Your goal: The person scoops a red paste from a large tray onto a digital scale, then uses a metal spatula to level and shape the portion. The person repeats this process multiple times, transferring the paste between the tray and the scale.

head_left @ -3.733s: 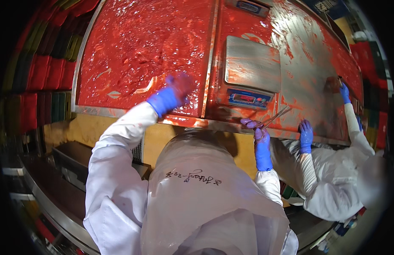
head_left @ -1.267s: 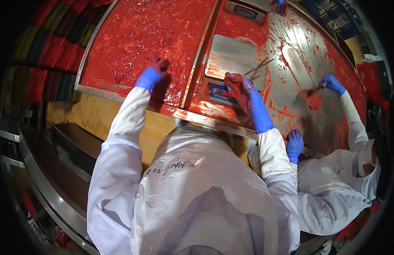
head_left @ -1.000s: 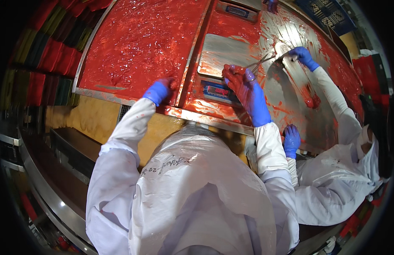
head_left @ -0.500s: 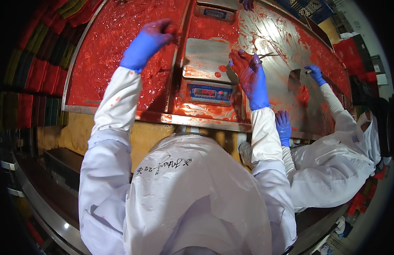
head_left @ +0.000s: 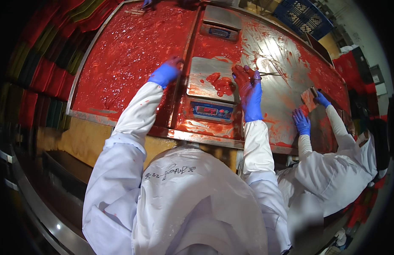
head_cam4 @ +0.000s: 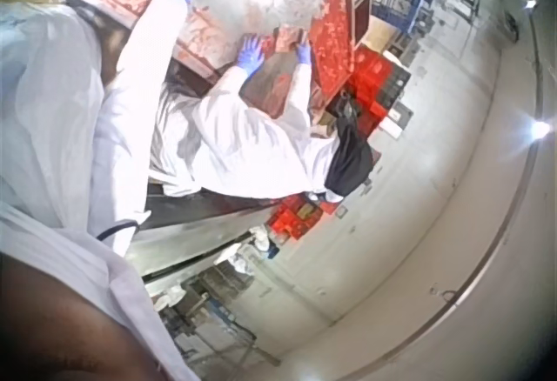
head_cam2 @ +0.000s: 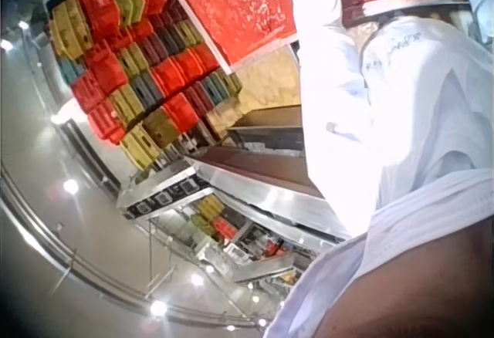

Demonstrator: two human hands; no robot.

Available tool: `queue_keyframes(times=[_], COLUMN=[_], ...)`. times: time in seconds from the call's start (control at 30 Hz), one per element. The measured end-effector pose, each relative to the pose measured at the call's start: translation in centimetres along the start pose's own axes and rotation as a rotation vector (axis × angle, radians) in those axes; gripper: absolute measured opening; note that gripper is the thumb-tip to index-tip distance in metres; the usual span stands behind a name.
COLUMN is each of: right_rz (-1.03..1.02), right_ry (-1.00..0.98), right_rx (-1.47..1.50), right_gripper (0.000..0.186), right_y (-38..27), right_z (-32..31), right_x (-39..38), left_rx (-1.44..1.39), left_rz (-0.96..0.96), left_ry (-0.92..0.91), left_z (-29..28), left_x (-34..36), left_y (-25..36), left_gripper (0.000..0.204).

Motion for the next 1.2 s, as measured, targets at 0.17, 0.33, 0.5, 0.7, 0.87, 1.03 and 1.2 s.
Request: queue_keyframes(times=[0.17, 0.33, 0.5, 0.7, 0.87, 1.03, 1.2], right_rz=[0.292, 0.307, 0.25, 0.238, 0.207, 0.235, 0.168], right_ry=[-0.117, -0.1, -0.151, -0.147, -0.159, -0.124, -0.161], right_rx=[-0.236, -0.456, -0.39, -0.336, -0.297, -0.268, -0.262], right_gripper=[0.048, 0.052, 0.051, 0.047, 0.047, 0.046, 0.046], right_y=[3.7, 4.3, 3.9, 3.4, 2.6, 2.8, 2.1], right_z=[1.0, 1.0, -0.9, -2.2, -1.4, -1.5, -3.2], right_x=[-0.3, -0.4, -1.1, -2.4, -2.8, -4.1, -4.3], left_rx=[0.317, 0.663, -0.384, -0.627, -0.036, 0.154, -0.212], left_rz=[-0.234, -0.664, -0.941, -0.896, -0.532, -0.464, -0.649], left_ry=[-0.379, -0.292, -0.341, -0.401, -0.214, -0.423, -0.26], left_z=[3.4, -6.7, -5.6, -0.8, 0.3, 5.8, 1.7], left_x=[-14.7, -15.5, -20.3, -21.6, -20.5, -19.7, -14.0], left_y=[-11.9, -16.9, -13.4, -9.9, -8.6, -4.6, -6.7], left_gripper=[0.038, 0.033, 0.043, 0.035, 0.064, 0.041, 0.031])
Point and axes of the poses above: each hand's wrist, its own x-axis towards the middle knuckle, its own z-axis out of the palm, y = z × x, the point moved 4 cm from there along x, towards the middle knuckle, and after that the axes turned 6 degrees about z, right-handed, at the moved point
